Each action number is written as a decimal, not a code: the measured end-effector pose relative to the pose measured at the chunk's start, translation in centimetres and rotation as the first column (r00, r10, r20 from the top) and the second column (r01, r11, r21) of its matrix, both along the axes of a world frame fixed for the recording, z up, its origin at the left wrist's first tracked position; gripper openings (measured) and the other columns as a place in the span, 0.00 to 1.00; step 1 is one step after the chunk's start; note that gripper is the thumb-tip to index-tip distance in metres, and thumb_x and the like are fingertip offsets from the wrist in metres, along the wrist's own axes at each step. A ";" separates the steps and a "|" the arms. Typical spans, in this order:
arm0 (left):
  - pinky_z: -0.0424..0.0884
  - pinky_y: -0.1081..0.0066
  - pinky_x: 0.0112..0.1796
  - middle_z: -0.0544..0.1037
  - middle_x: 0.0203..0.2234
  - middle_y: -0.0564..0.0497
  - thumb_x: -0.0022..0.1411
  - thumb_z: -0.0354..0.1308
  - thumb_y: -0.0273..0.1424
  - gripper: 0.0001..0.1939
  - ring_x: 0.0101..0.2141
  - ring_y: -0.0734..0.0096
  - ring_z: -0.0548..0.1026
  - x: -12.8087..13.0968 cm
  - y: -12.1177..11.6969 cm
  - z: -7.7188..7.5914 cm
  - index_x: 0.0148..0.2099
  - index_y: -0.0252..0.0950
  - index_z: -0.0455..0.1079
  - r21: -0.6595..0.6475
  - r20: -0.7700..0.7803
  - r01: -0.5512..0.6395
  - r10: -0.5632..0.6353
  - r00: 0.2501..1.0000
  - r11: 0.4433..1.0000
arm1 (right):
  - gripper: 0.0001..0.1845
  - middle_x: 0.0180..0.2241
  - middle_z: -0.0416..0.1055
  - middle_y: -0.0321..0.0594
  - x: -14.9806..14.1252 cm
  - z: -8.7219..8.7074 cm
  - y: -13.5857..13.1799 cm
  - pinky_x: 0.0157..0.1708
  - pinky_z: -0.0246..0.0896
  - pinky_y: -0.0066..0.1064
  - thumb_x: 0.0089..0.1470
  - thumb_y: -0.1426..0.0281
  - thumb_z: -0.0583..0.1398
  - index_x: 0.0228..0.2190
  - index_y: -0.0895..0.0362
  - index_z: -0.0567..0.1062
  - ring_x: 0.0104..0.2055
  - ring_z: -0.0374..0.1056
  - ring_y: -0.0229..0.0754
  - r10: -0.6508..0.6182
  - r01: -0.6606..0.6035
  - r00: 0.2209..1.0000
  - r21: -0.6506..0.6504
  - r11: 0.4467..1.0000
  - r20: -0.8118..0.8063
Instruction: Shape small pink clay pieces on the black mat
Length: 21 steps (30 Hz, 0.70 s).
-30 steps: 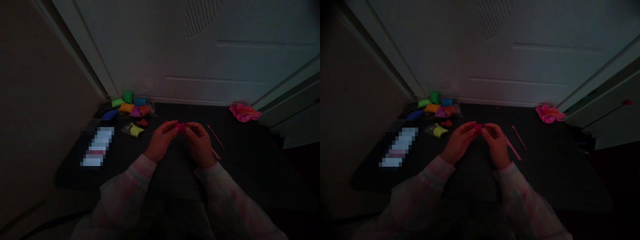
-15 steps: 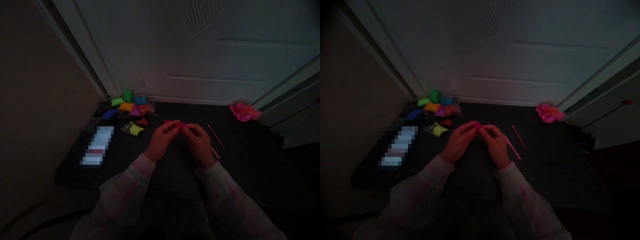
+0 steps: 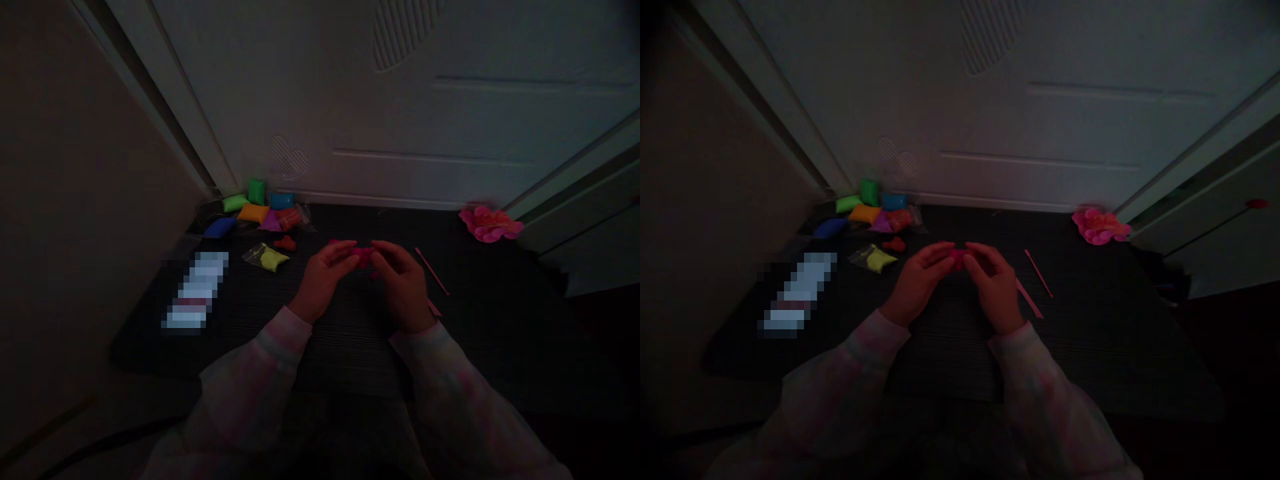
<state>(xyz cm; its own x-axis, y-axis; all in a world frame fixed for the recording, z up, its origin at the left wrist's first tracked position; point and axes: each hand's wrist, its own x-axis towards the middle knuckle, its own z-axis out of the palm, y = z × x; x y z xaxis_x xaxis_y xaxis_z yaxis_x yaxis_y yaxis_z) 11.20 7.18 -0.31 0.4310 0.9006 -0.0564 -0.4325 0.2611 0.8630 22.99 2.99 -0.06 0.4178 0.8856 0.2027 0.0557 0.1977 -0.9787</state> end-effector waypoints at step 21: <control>0.65 0.69 0.40 0.76 0.29 0.55 0.46 0.62 0.27 0.09 0.30 0.78 0.72 -0.2 -0.1 0.4 0.34 0.37 0.70 0.027 0.055 -0.002 0.000 0.998 1.000 | 0.10 0.28 0.70 0.30 0.4 -0.6 -0.1 0.32 0.60 0.26 0.39 0.69 0.64 0.29 0.50 0.73 0.31 0.65 0.32 0.100 -0.094 0.967 0.036 0.995 -0.233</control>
